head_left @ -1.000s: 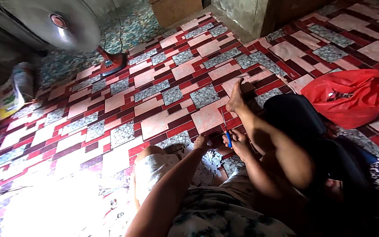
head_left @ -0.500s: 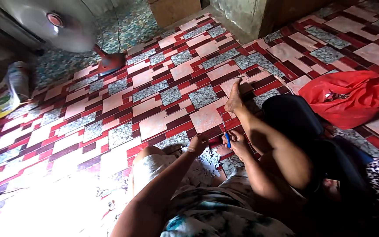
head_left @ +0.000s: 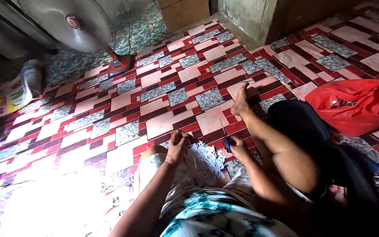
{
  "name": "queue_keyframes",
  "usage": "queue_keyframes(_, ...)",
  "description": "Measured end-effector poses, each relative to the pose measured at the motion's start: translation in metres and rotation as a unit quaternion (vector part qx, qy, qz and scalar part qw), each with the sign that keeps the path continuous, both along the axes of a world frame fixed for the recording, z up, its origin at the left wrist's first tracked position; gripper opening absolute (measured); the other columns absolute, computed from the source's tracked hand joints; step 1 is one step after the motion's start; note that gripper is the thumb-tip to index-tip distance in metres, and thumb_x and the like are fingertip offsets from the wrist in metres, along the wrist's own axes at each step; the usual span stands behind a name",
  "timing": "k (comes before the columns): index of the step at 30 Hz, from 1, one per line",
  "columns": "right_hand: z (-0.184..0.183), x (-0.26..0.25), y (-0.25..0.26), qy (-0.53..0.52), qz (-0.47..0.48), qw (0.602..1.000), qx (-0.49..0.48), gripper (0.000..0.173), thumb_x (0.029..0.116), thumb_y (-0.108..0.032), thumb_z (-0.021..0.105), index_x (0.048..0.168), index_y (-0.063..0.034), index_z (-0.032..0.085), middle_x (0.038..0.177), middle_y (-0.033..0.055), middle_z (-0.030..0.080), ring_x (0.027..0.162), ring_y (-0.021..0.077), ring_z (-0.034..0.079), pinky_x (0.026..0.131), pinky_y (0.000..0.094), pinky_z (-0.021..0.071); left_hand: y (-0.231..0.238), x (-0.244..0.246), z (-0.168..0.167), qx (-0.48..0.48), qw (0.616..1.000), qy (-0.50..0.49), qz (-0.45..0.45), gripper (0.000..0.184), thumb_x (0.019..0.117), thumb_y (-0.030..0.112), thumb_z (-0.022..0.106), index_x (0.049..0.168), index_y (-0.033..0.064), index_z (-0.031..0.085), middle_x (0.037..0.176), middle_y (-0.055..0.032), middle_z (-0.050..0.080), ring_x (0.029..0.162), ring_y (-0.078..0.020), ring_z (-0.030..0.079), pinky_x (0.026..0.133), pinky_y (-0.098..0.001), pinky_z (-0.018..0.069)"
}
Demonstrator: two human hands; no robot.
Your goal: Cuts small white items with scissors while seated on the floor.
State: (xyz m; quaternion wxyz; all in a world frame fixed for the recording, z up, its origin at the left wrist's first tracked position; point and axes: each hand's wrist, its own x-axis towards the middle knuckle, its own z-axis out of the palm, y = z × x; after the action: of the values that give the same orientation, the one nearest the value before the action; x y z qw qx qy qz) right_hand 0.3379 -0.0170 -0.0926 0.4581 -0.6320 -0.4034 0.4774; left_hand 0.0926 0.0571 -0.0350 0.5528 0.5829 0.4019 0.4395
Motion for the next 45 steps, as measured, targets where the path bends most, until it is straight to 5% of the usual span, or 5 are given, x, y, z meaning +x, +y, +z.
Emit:
queue_keyframes(6,-0.002,-0.023,-0.004,0.029,0.158,0.986,-0.040,0.031,0.0991,-0.020,0.067,0.119,0.0034,0.065,0.096,0.0102,0.068,0.076,0.0121,0.064,0.073,0.0303,0.0564,-0.015,-0.025,0.009,-0.039,0.927,0.347,-0.141,0.023,0.1008,0.011,0.060,0.116,-0.0061,0.063,0.100,-0.0139,0.068,0.077,-0.0165,0.068,0.075,-0.0352,0.0600)
queue_keyframes(11,-0.004,-0.031,-0.009,0.052,0.297,0.946,-0.117,0.032,0.1028,-0.029,0.064,0.122,-0.0032,0.063,0.085,0.0016,0.069,0.067,0.0060,0.062,0.058,0.0224,0.0495,-0.034,-0.041,-0.047,-0.163,0.958,0.230,-0.046,0.039,0.0954,0.001,0.067,0.132,-0.0049,0.054,0.103,-0.0124,0.067,0.074,-0.0138,0.066,0.067,-0.0304,0.0579)
queue_keyframes(18,-0.011,-0.035,-0.005,0.054,0.335,0.933,-0.118,0.029,0.1036,-0.031,0.062,0.115,-0.0053,0.063,0.084,-0.0010,0.069,0.068,0.0051,0.063,0.058,0.0210,0.0496,-0.024,-0.037,-0.069,-0.266,0.963,0.051,0.013,0.005,0.0965,0.001,0.067,0.100,-0.0004,0.063,0.081,-0.0048,0.066,0.061,-0.0095,0.060,0.056,-0.0239,0.0522)
queue_keyframes(27,-0.012,-0.044,-0.008,0.022,0.353,0.927,-0.128,0.032,0.1017,-0.032,0.065,0.116,-0.0037,0.062,0.085,0.0009,0.069,0.069,0.0060,0.063,0.059,0.0221,0.0487,-0.022,-0.035,-0.079,-0.235,0.970,0.059,0.008,0.005,0.0982,0.003,0.066,0.097,-0.0011,0.063,0.084,-0.0043,0.067,0.074,-0.0114,0.066,0.073,-0.0300,0.0585)
queue_keyframes(45,-0.011,-0.042,-0.008,0.026,0.316,0.941,-0.119,0.027,0.1000,-0.028,0.068,0.113,-0.0044,0.065,0.076,-0.0025,0.067,0.060,0.0028,0.059,0.053,0.0188,0.0447,-0.018,-0.040,-0.075,-0.197,0.970,0.136,-0.040,0.010,0.0949,0.005,0.071,0.100,-0.0013,0.066,0.086,-0.0012,0.068,0.077,-0.0052,0.064,0.077,-0.0247,0.0556)
